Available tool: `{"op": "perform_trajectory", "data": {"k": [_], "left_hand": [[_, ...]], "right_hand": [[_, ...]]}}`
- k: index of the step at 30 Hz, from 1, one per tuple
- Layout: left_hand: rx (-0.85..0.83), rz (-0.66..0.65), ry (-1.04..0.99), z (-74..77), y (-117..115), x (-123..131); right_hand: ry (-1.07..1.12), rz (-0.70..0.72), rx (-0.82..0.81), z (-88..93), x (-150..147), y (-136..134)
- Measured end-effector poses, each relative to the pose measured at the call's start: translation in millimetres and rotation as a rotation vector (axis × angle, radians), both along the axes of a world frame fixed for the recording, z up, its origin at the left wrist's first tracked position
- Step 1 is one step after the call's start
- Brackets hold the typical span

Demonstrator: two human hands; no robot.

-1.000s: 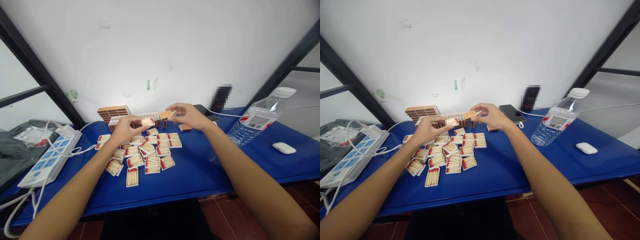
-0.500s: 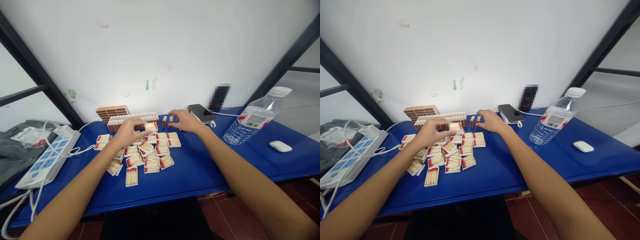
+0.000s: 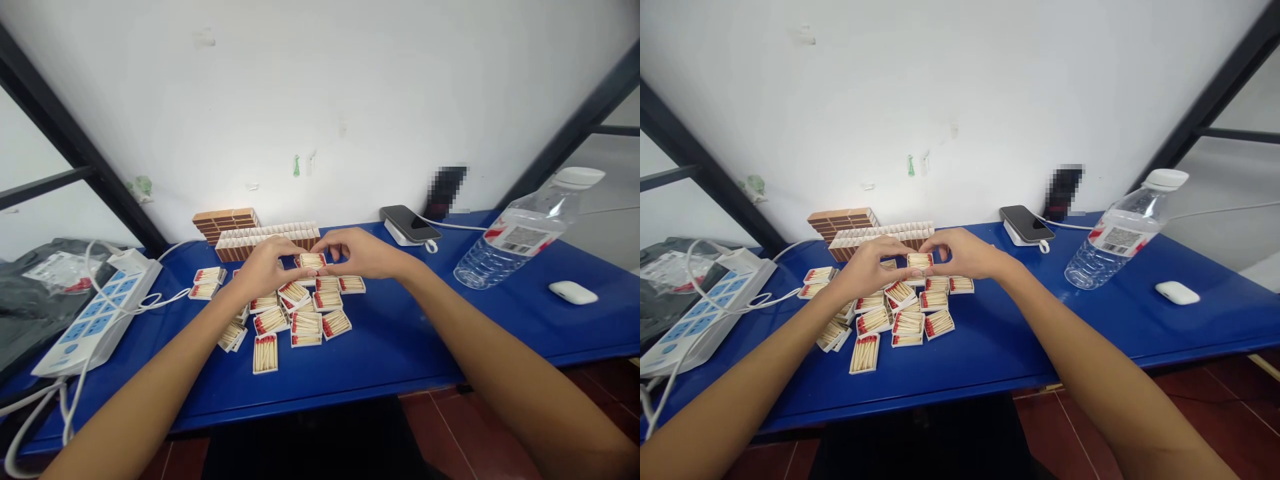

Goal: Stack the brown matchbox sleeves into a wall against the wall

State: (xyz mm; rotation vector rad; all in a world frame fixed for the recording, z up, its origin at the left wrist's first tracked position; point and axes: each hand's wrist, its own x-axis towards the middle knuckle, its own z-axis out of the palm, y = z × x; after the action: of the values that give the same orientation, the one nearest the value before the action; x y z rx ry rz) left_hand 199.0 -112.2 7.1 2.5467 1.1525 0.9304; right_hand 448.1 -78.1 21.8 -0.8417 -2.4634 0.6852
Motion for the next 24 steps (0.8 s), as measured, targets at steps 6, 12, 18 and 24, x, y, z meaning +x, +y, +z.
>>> {"op": "perform_trajectory", "data": {"k": [6,12,18,24], "left_hand": [[0.022,0.099,0.020,0.3,1.3,-2.7],[0.130,0.238,0.044,0.0,5.1,-10.4],[0.147,0.220,0.082,-3.9,9.6,-14.3],[0.177,0.205,0.116,-3.2,9.1,-13.6]], "right_hand": [[-0.105,-0.060,0.007,-2.3,9.3,9.8],[-0.256,-0.056,-0.044,-6.0,10.3,13.4],[-0.181,-0.134,-0.025,6.3,31.5,21.8],[-0.334,-0.420,0.087,-1.6,72.7,48.3]]}}
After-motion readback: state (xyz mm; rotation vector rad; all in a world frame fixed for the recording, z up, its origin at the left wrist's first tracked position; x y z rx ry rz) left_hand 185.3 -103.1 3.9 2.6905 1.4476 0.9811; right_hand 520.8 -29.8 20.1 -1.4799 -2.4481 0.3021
